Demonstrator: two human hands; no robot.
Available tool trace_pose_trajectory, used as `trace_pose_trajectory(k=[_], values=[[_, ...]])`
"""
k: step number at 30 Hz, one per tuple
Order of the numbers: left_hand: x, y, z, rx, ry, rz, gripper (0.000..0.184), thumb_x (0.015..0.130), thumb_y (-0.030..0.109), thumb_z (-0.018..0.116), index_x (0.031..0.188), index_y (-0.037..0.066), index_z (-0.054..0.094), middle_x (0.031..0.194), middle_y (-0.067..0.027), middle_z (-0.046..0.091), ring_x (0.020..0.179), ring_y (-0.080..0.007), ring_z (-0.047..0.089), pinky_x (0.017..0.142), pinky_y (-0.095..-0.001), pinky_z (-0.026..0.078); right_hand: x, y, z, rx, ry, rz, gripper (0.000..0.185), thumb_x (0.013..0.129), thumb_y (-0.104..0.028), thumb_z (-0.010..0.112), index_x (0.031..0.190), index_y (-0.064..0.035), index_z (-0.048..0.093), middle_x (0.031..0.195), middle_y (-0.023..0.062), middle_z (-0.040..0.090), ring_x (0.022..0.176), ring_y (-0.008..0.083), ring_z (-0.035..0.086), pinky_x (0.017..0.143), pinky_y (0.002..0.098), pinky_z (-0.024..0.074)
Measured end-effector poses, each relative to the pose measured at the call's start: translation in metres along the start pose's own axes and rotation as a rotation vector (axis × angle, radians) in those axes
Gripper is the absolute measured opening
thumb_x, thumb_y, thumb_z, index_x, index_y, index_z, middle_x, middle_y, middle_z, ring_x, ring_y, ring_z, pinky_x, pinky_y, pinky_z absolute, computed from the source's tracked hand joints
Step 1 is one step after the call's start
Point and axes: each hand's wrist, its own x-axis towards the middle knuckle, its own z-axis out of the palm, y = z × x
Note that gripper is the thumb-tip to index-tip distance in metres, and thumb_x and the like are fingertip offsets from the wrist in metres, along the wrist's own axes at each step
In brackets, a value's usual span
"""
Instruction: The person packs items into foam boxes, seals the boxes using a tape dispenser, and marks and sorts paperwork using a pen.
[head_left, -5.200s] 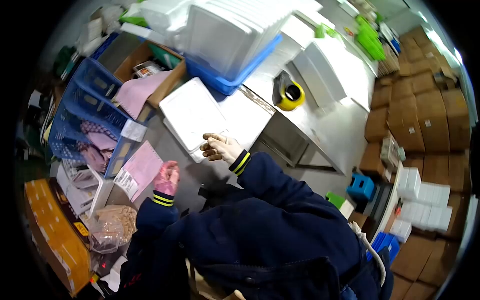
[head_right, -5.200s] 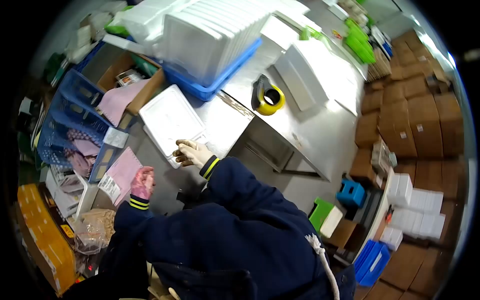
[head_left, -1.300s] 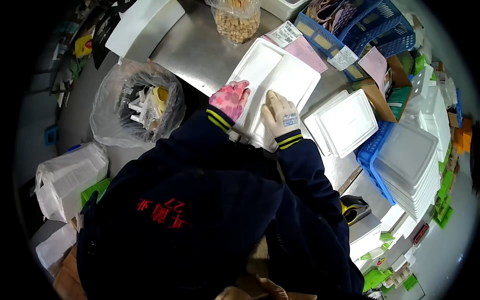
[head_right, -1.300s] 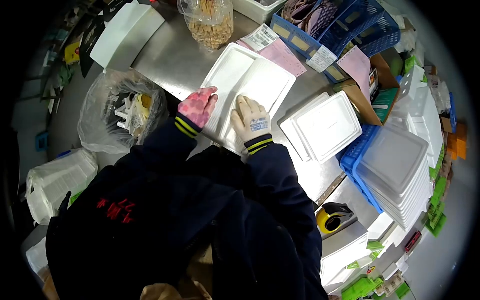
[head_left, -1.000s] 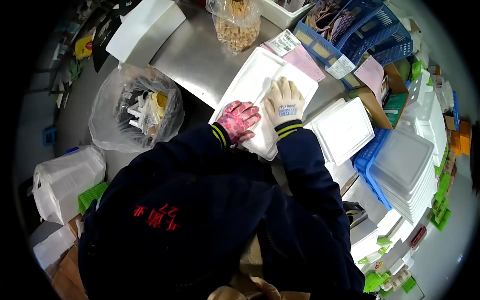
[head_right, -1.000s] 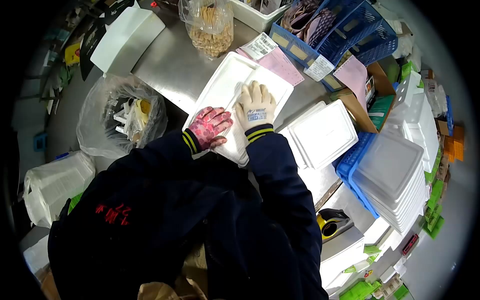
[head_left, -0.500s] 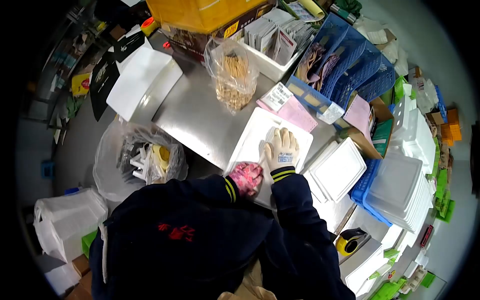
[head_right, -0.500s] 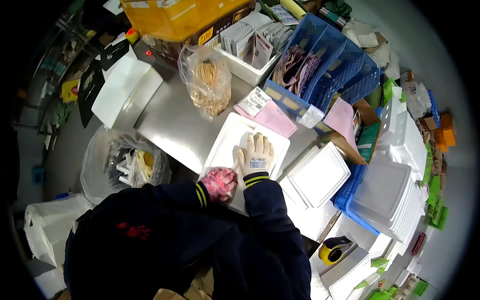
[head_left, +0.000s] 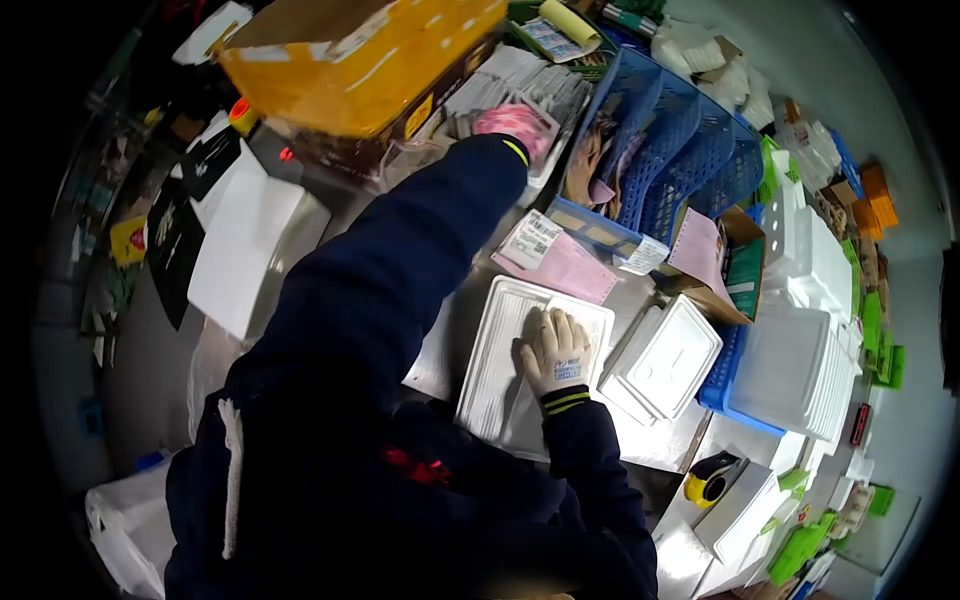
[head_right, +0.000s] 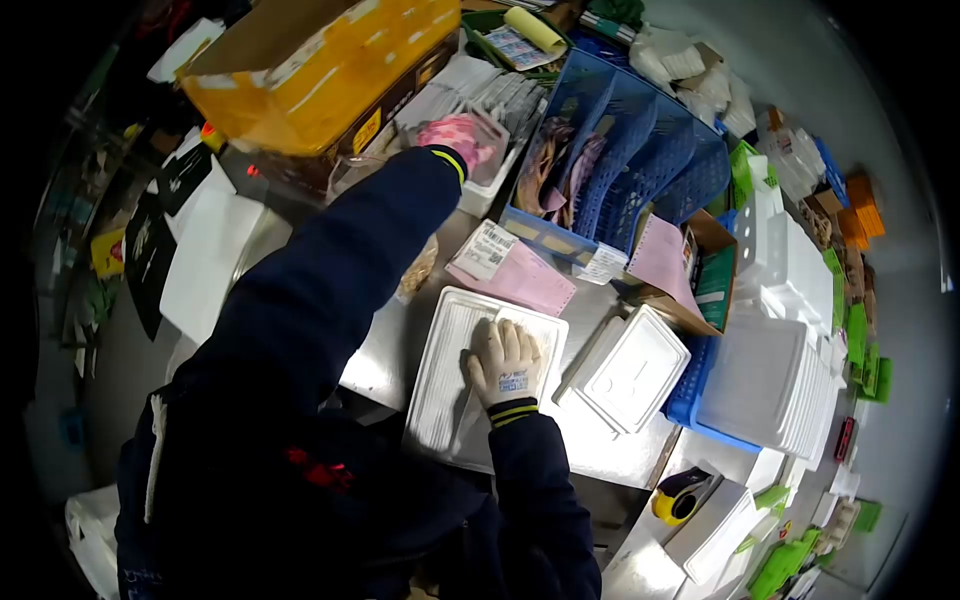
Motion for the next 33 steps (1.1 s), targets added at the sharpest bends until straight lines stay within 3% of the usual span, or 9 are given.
trace_pose_trajectory(k=[8,13,16,19,23,28,31,32,33], values=[[0.020,-0.024,0.043,0.031,0.081,-0.038,0.023,0.083,0.019,0.045,0.096,0.009,0.062,0.098,-0.0160,0.062,0.092,-0.0311,0.061,0.078,-0.0394,0.049,-0.006,0.003,-0.026,0.117,0.119,0.031,0.059,0.070,-0.028,0.064,0.118,0.0011,0.047,0.113,0.0203,0.051,0.103,0.0347,0.049,0.088,0.0422,0.0392],[-0.036,-0.032,0.016,-0.045,0.661,0.262,0.016,0.080,0.018,0.056,0.094,0.011,0.058,0.089,-0.0080,0.060,0.080,-0.0282,0.060,0.062,-0.0386,0.050,0.021,0.013,-0.043,0.239,0.255,0.071,0.063,0.070,-0.017,0.066,0.124,0.0040,0.042,0.116,0.0236,0.050,0.105,0.0346,0.050,0.089,0.0391,0.0401],[-0.085,-0.024,-0.005,-0.034,0.711,0.441,0.007,0.081,0.020,0.054,0.087,0.016,0.056,0.078,-0.0041,0.055,0.061,-0.0224,0.059,0.052,-0.0354,0.049,0.049,0.019,-0.051,0.950,0.311,0.329,0.074,0.076,-0.022,0.065,0.134,0.0027,0.027,0.124,0.0226,0.042,0.109,0.0300,0.048,0.093,0.0357,0.0382],[-0.135,-0.016,-0.023,0.036,0.580,0.749,0.021,0.069,0.013,0.062,0.090,0.011,0.061,0.084,-0.0045,0.056,0.080,-0.0216,0.057,0.056,-0.0318,0.049,0.069,0.018,-0.078,1.734,0.134,0.624,0.084,0.079,-0.039,0.064,0.138,-0.0041,0.017,0.129,0.0191,0.037,0.116,0.0297,0.042,0.096,0.0427,0.0367],[-0.182,-0.008,-0.011,-0.012,0.519,1.191,0.028,0.063,0.015,0.060,0.090,0.011,0.061,0.086,-0.0056,0.056,0.082,-0.0218,0.057,0.058,-0.0317,0.050,0.057,0.006,-0.096,2.271,-0.003,0.450,0.084,0.074,-0.059,0.058,0.134,-0.0101,0.027,0.131,0.0112,0.038,0.119,0.0309,0.039,0.096,0.0504,0.0346],[-0.218,-0.022,0.012,-0.195,0.223,1.351,0.028,0.064,0.016,0.059,0.092,0.008,0.060,0.094,-0.0085,0.057,0.082,-0.0252,0.057,0.057,-0.0345,0.050,0.020,0.007,-0.106,1.958,0.039,0.582,0.082,0.079,-0.062,0.049,0.135,-0.0051,0.028,0.132,0.0162,0.037,0.121,0.0305,0.037,0.099,0.0449,0.0337],[-0.246,-0.029,0.033,-0.188,0.160,1.414,0.026,0.068,0.017,0.057,0.092,0.007,0.060,0.097,-0.0103,0.056,0.084,-0.0281,0.055,0.062,-0.0355,0.049,-0.015,0.019,-0.094,2.186,-0.110,0.665,0.078,0.082,-0.057,0.049,0.134,-0.0030,0.028,0.130,0.0173,0.038,0.120,0.0291,0.038,0.097,0.0430,0.0359],[-0.257,-0.030,0.039,-0.223,0.068,1.361,0.026,0.068,0.017,0.055,0.092,0.008,0.060,0.098,-0.0101,0.055,0.085,-0.0274,0.055,0.063,-0.0344,0.049,-0.019,0.013,-0.099,2.048,-0.048,0.571,0.062,0.085,-0.032,0.057,0.132,-0.0012,0.030,0.122,0.0151,0.046,0.111,0.0243,0.048,0.091,0.0367,0.0420],[-0.269,-0.031,0.043,-0.257,-0.021,1.309,0.026,0.068,0.016,0.054,0.092,0.008,0.060,0.100,-0.0100,0.055,0.086,-0.0268,0.054,0.063,-0.0333,0.049,-0.025,0.014,-0.091,2.056,-0.054,0.576,0.062,0.085,-0.032,0.057,0.132,-0.0012,0.030,0.122,0.0151,0.046,0.111,0.0243,0.048,0.091,0.0367,0.0420]])
